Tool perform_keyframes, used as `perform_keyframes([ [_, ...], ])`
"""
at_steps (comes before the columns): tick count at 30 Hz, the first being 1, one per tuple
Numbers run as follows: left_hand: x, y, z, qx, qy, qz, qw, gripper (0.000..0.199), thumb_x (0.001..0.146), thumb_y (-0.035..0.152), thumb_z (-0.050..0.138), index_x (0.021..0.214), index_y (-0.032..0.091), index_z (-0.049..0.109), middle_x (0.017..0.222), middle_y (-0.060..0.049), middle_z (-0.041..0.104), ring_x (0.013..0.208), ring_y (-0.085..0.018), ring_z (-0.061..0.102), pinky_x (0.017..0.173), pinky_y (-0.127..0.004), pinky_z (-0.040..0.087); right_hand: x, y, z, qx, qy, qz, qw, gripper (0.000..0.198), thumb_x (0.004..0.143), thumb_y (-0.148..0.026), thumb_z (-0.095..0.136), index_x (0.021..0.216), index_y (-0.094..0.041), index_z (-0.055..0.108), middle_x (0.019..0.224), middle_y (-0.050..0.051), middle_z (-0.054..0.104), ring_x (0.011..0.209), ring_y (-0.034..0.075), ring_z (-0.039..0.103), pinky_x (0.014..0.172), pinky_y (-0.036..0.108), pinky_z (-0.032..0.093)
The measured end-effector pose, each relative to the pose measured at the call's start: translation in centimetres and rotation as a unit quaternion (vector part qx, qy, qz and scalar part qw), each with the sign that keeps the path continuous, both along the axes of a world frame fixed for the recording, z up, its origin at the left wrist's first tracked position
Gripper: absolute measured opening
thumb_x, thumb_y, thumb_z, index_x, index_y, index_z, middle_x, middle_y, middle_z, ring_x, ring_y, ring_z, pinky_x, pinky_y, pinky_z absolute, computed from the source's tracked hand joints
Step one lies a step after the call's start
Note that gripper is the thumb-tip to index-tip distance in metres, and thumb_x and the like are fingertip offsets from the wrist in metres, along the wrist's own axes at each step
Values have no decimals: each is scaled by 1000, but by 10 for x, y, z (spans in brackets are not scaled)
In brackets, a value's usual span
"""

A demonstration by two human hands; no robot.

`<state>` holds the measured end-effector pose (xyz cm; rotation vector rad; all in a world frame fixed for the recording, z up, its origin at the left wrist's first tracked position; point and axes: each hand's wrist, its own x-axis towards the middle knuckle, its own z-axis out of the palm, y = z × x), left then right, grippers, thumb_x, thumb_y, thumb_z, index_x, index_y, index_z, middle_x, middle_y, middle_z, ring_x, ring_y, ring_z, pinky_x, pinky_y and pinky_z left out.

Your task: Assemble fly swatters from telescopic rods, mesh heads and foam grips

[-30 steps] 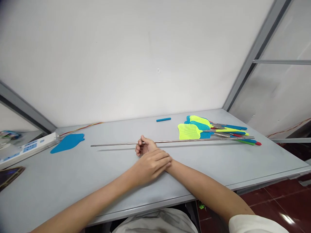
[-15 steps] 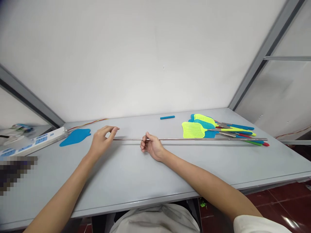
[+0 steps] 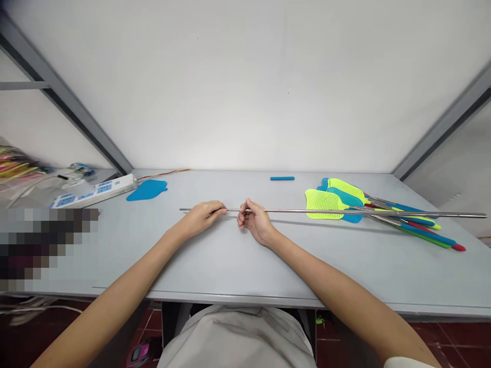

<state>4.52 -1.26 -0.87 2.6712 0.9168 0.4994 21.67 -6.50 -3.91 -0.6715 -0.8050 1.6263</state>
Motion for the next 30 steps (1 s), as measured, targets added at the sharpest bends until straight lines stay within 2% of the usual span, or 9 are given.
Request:
perform_keyframes([
  [4, 2, -6, -2, 17, 13, -12, 1000, 26, 85, 30, 29, 83, 19, 53, 77, -2, 56, 69, -14, 49, 63, -22, 33, 0, -1, 1, -4, -3, 4, 1000, 29, 78, -40, 39, 61, -18, 46, 47, -1, 42, 45, 12, 43, 44, 23, 32],
  [10, 3, -9, -1, 47, 19, -1, 999, 27, 86, 30, 26, 80, 19, 51, 74, 0, 54, 68, -13, 49, 61, -22, 33, 0, -1, 1, 0, 0, 2, 1000, 29, 78, -40, 39, 62, -17, 46, 46, -1, 43, 44, 12, 44, 42, 23, 32],
  [23, 4, -11, -4, 40, 18, -17, 999, 27, 86, 31, 26, 80, 19, 49, 72, 1, 54, 66, -12, 49, 58, -20, 32, -1, -5, 0, 47, -39, -32, 998, 30, 80, -39, 37, 60, -17, 44, 45, -1, 45, 43, 12, 45, 40, 23, 33],
  [30, 7, -18, -10, 41, 14, -20, 999, 28, 87, 29, 26, 79, 18, 50, 70, 1, 54, 62, -11, 48, 57, -20, 33, 2, -11, 1, 70, -32, -7, 997, 31, 80, -37, 37, 56, -18, 39, 45, -2, 42, 45, 13, 47, 40, 23, 33],
])
